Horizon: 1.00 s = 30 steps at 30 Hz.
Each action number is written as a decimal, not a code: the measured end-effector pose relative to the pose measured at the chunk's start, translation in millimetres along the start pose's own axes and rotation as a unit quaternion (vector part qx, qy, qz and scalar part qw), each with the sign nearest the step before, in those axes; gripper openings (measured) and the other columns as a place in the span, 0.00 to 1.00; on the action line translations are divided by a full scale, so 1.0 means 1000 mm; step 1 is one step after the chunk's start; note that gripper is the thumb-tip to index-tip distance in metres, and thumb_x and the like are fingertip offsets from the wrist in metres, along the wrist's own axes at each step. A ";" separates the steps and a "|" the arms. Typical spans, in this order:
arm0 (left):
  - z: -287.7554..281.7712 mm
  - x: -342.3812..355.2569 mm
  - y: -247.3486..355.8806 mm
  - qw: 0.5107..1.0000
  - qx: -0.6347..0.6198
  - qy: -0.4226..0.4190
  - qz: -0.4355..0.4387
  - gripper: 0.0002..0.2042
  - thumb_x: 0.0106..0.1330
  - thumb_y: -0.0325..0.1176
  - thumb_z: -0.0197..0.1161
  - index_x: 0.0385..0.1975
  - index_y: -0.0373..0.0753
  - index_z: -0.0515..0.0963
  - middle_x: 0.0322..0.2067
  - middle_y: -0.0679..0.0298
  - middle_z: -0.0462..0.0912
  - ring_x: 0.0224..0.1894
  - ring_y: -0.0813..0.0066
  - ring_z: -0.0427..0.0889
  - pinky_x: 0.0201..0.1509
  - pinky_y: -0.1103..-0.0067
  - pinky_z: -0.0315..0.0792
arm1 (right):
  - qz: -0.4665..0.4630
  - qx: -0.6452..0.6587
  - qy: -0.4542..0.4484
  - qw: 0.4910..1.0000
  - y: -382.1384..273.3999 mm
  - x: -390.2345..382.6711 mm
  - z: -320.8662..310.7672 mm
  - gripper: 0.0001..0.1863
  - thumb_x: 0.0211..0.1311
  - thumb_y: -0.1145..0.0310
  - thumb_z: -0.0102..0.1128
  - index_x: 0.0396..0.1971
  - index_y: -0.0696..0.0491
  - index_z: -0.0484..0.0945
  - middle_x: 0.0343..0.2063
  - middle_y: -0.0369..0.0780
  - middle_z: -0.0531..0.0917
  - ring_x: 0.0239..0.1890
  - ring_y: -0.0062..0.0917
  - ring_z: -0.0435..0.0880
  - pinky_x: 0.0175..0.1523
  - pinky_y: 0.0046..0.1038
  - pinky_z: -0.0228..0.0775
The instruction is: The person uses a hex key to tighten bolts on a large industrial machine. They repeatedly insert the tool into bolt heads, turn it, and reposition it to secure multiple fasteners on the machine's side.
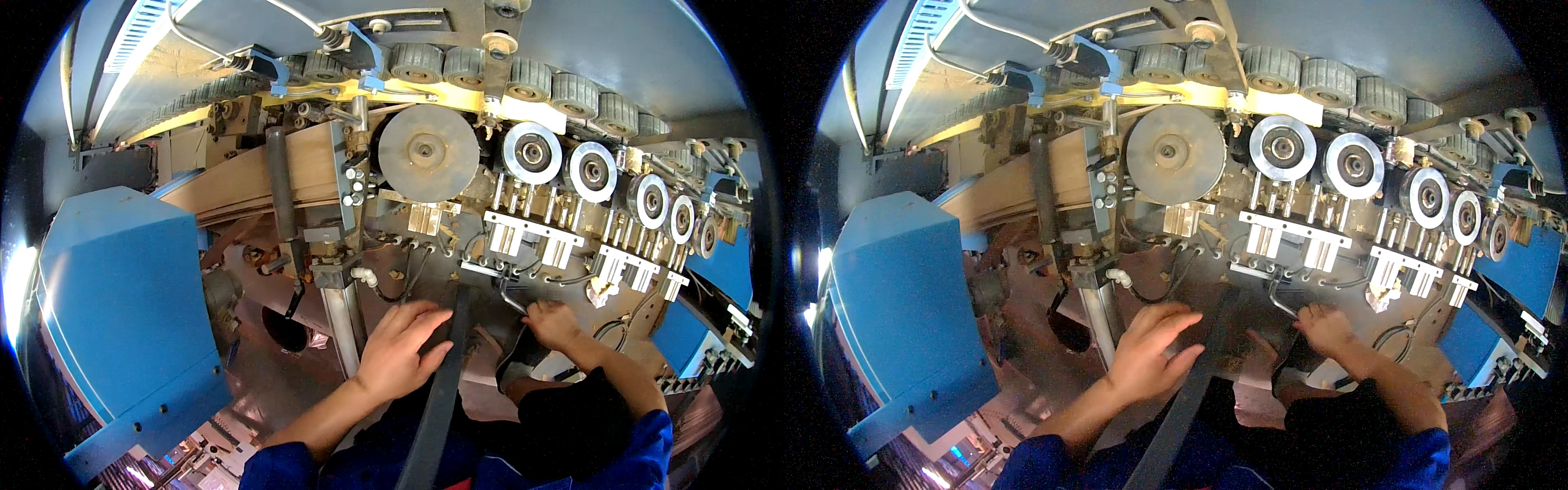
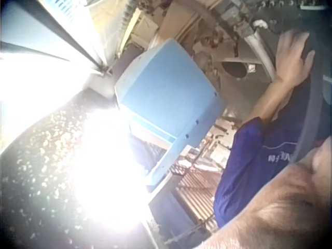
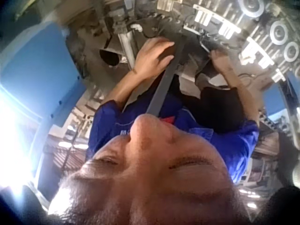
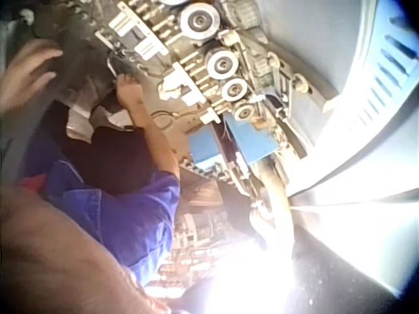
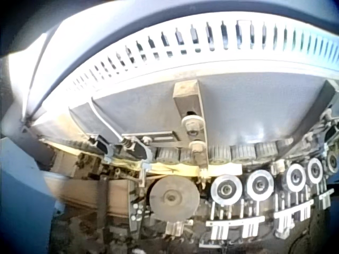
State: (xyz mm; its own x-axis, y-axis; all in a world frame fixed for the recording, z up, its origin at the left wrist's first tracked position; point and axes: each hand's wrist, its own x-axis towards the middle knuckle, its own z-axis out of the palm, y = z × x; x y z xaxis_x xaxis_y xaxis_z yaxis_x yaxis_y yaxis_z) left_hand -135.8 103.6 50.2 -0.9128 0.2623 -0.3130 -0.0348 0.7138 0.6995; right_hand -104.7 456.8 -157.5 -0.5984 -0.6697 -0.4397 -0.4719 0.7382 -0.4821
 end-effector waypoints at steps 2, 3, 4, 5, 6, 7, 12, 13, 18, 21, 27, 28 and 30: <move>-0.001 0.010 0.003 1.000 0.017 -0.019 0.003 0.29 0.58 0.32 0.76 0.62 0.42 0.77 0.57 0.51 0.78 0.56 0.51 0.79 0.62 0.64 0.75 | -0.006 0.049 -0.015 0.999 -0.010 0.001 -0.031 0.17 0.73 0.54 0.58 0.37 0.54 0.75 0.31 0.45 0.83 0.31 0.44 0.86 0.34 0.46 0.78; -0.002 0.013 0.006 0.999 0.024 -0.029 0.000 0.30 0.58 0.32 0.76 0.63 0.42 0.77 0.58 0.51 0.78 0.57 0.52 0.79 0.63 0.64 0.75 | -0.003 0.080 -0.025 0.996 -0.017 0.001 -0.047 0.16 0.73 0.54 0.58 0.36 0.54 0.75 0.30 0.45 0.83 0.30 0.45 0.86 0.34 0.47 0.78; -0.002 0.018 0.007 0.999 0.029 -0.038 0.000 0.31 0.58 0.33 0.76 0.64 0.43 0.76 0.59 0.50 0.77 0.57 0.52 0.79 0.63 0.64 0.75 | 0.001 0.109 -0.035 0.993 -0.023 0.003 -0.066 0.16 0.74 0.55 0.57 0.36 0.54 0.75 0.29 0.45 0.83 0.29 0.46 0.86 0.33 0.47 0.78; -0.001 0.023 0.009 0.998 0.044 -0.030 0.013 0.31 0.58 0.32 0.76 0.64 0.44 0.76 0.59 0.51 0.77 0.56 0.53 0.79 0.62 0.64 0.75 | -0.021 0.115 -0.044 0.992 -0.030 0.007 -0.091 0.16 0.74 0.55 0.57 0.36 0.54 0.75 0.28 0.45 0.83 0.29 0.45 0.86 0.33 0.47 0.78; -0.003 0.026 0.012 0.998 0.062 -0.023 0.021 0.32 0.58 0.32 0.76 0.65 0.44 0.76 0.59 0.51 0.77 0.55 0.53 0.80 0.62 0.64 0.76 | -0.048 0.124 -0.053 0.990 -0.041 0.015 -0.120 0.15 0.74 0.55 0.57 0.36 0.54 0.74 0.27 0.45 0.83 0.29 0.45 0.86 0.33 0.47 0.78; -0.003 0.033 0.013 0.996 0.076 -0.016 0.040 0.32 0.57 0.31 0.76 0.65 0.45 0.76 0.59 0.51 0.77 0.55 0.54 0.80 0.62 0.65 0.76 | -0.066 0.129 -0.058 0.988 -0.049 0.022 -0.150 0.15 0.74 0.56 0.57 0.36 0.54 0.74 0.27 0.45 0.82 0.29 0.45 0.86 0.33 0.47 0.79; -0.021 0.043 0.000 0.985 0.131 0.065 0.094 0.21 0.56 0.26 0.74 0.52 0.39 0.83 0.52 0.51 0.82 0.48 0.54 0.86 0.51 0.67 0.83 | -0.188 0.088 0.031 0.978 -0.092 0.070 -0.255 0.16 0.72 0.55 0.62 0.33 0.52 0.73 0.22 0.40 0.77 0.23 0.33 0.83 0.28 0.37 0.75; -0.037 0.048 0.006 0.983 0.138 0.090 0.083 0.15 0.55 0.23 0.71 0.44 0.37 0.84 0.48 0.51 0.84 0.47 0.53 0.87 0.50 0.67 0.83 | -0.188 0.084 -0.004 0.979 -0.102 0.082 -0.279 0.16 0.72 0.55 0.60 0.34 0.54 0.74 0.23 0.42 0.80 0.26 0.37 0.85 0.29 0.40 0.78; -0.086 0.075 0.004 0.948 0.213 0.216 0.096 0.13 0.56 0.17 0.67 0.41 0.35 0.81 0.40 0.55 0.85 0.39 0.53 0.85 0.45 0.66 0.82 | -0.136 0.084 -0.060 0.985 -0.120 0.121 -0.359 0.09 0.66 0.66 0.68 0.37 0.52 0.76 0.23 0.38 0.80 0.24 0.28 0.82 0.30 0.34 0.75; -0.094 0.089 0.002 0.943 0.192 0.271 0.015 0.11 0.59 0.20 0.69 0.41 0.35 0.81 0.36 0.54 0.84 0.36 0.53 0.85 0.42 0.68 0.79 | -0.157 0.010 0.110 0.981 -0.105 0.126 -0.370 0.10 0.59 0.72 0.71 0.39 0.51 0.81 0.28 0.40 0.82 0.32 0.35 0.86 0.40 0.39 0.77; -0.103 0.092 -0.021 0.932 0.218 0.283 -0.066 0.10 0.67 0.29 0.70 0.46 0.35 0.83 0.30 0.52 0.86 0.31 0.63 0.85 0.40 0.72 0.78 | -0.188 -0.116 0.275 0.936 -0.121 0.160 -0.346 0.02 0.60 0.72 0.65 0.30 0.54 0.83 0.26 0.40 0.82 0.35 0.35 0.88 0.39 0.37 0.79; -0.103 0.093 -0.021 0.933 0.215 0.281 -0.067 0.10 0.66 0.27 0.70 0.44 0.35 0.82 0.32 0.52 0.85 0.31 0.61 0.85 0.39 0.71 0.78 | -0.190 -0.113 0.280 0.934 -0.120 0.163 -0.344 0.02 0.60 0.72 0.65 0.29 0.53 0.83 0.25 0.40 0.82 0.35 0.35 0.88 0.39 0.37 0.79; -0.103 0.095 -0.022 0.935 0.209 0.277 -0.068 0.08 0.65 0.24 0.70 0.42 0.34 0.81 0.34 0.52 0.84 0.33 0.55 0.85 0.38 0.70 0.78 | -0.193 -0.109 0.292 0.930 -0.119 0.168 -0.342 0.02 0.58 0.72 0.65 0.29 0.53 0.84 0.24 0.40 0.82 0.36 0.34 0.88 0.38 0.36 0.80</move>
State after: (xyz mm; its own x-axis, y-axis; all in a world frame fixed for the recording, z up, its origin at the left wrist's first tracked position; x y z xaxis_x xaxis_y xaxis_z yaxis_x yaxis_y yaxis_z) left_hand -263.2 46.0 70.9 -0.9863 -0.1430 0.0823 -0.1086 0.9382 0.3285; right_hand -370.4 284.2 84.9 -0.5764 -0.7775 0.2516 -0.8070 0.4930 -0.3253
